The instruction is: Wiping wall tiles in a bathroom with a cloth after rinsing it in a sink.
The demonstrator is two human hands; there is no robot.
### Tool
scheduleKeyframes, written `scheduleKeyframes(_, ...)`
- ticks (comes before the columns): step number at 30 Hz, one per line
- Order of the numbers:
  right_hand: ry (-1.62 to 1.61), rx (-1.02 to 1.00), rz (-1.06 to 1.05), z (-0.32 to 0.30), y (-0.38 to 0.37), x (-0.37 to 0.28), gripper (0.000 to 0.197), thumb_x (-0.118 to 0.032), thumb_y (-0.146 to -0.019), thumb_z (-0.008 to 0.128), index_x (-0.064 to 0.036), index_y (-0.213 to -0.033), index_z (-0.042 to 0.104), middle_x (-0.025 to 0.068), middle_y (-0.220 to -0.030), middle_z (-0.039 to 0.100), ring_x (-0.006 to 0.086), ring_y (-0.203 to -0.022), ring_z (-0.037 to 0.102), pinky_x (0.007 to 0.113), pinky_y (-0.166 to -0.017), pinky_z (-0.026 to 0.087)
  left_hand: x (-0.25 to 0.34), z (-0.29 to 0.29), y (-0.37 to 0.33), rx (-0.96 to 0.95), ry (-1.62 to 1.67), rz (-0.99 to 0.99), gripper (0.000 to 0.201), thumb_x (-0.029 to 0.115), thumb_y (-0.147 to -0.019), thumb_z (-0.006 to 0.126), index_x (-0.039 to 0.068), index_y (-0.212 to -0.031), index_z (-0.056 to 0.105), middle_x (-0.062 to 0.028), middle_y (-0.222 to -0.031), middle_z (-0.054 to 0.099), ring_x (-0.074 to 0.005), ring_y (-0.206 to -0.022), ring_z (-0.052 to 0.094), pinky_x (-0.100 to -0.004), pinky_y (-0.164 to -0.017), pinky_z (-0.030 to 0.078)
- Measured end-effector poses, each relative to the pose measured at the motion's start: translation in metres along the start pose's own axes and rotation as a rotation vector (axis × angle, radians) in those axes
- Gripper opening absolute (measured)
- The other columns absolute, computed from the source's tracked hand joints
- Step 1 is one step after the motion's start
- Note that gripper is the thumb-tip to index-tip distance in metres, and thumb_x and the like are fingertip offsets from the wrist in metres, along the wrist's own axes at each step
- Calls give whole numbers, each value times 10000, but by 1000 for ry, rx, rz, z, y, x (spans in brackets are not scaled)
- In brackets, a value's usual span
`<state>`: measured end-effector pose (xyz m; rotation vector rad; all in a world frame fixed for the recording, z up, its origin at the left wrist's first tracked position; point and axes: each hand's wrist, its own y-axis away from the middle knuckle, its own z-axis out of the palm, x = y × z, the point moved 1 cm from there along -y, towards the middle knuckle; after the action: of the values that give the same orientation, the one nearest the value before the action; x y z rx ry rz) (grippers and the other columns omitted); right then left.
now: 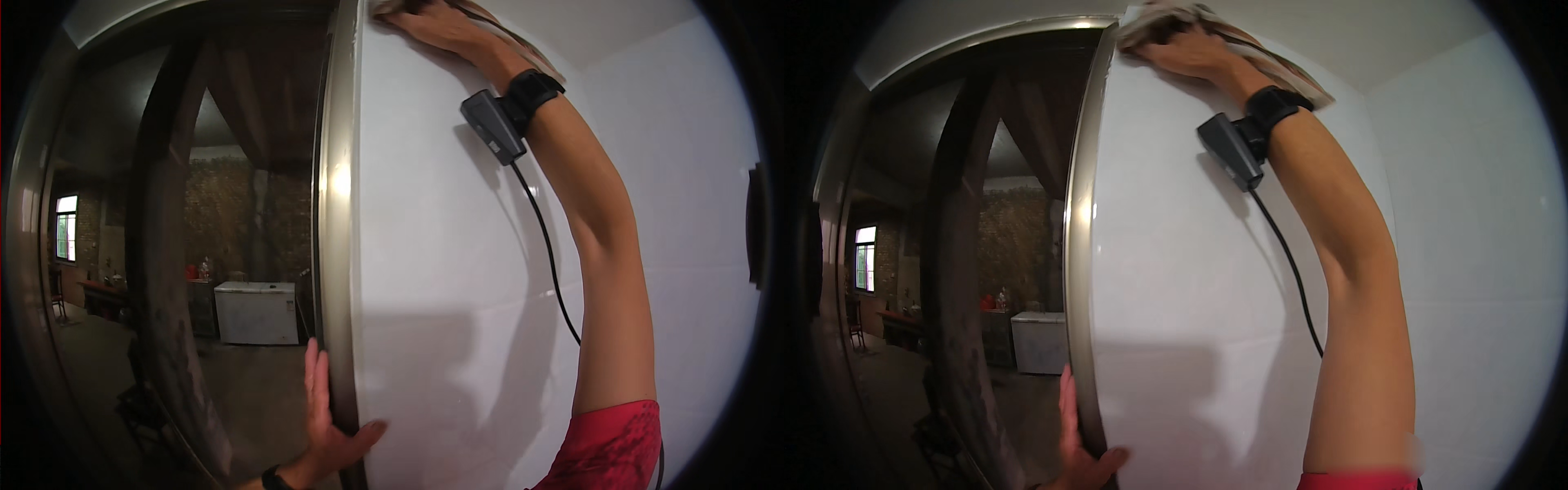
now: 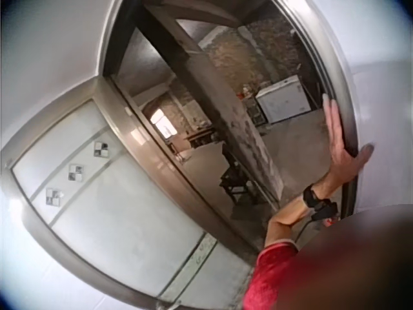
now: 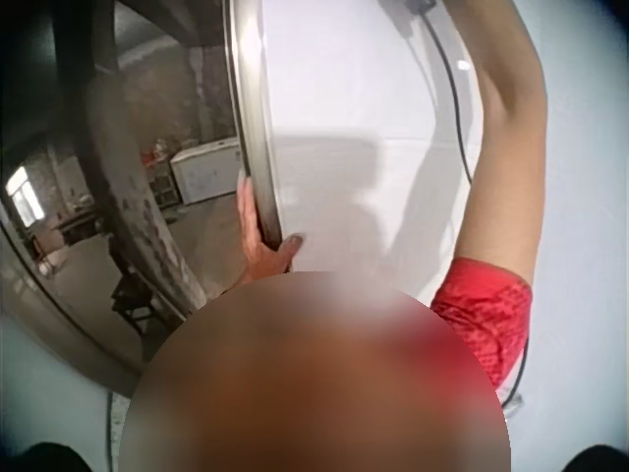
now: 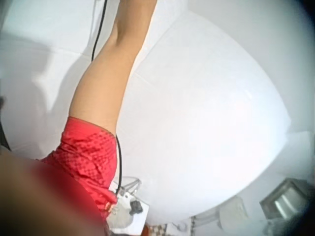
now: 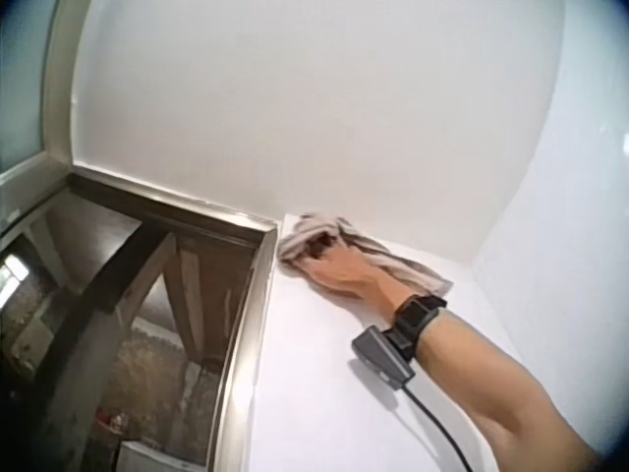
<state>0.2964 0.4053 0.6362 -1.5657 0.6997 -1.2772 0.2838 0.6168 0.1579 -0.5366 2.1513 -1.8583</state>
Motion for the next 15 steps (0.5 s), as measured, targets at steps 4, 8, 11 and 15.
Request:
scheduleKeyframes(4, 109, 43, -311, 13, 72, -73, 533, -491, -866, 442, -64, -1153, 583, 184, -1246, 503, 364, -1196, 432, 443, -993, 357, -19, 1, -2, 43, 166, 22, 808, 361, -825, 604, -87, -1389, 238, -298, -1469, 139, -395, -1369, 182, -444, -1094, 191)
scheduleKeyframes(8, -354, 7, -390, 1, 223, -132, 358, -263, -853, 535, -25, -1118, 564, 169, -1149, 543, 318, -1101, 499, 418, -963, 385, -9, 8, -6, 103, 631, -87, 783, 562, -927, 180, -42, -1424, 204, -160, -1530, 58, -250, -1413, 58, -382, -1126, 63)
scheduleKeyframes(11, -542, -473, -285, -12, 372, -175, 426, -223, -828, 539, -39, -1212, 519, 172, -1232, 515, 319, -1188, 458, 429, -1029, 333, -24, 7, -3, 58, 654, -70, 790, 562, -927, 130, -51, -1414, 230, -136, -1537, 36, -236, -1416, 40, -384, -1129, 42)
scheduleKeyframes(15, -881, -672, 132, -31, 438, -204, 400, -239, -821, 555, -44, -1170, 541, 159, -1177, 538, 321, -1141, 485, 425, -987, 365, -38, 1, -11, -33, 657, -55, 681, 471, -969, 136, -31, -1416, 249, -126, -1539, 27, -216, -1415, 47, -358, -1130, 44)
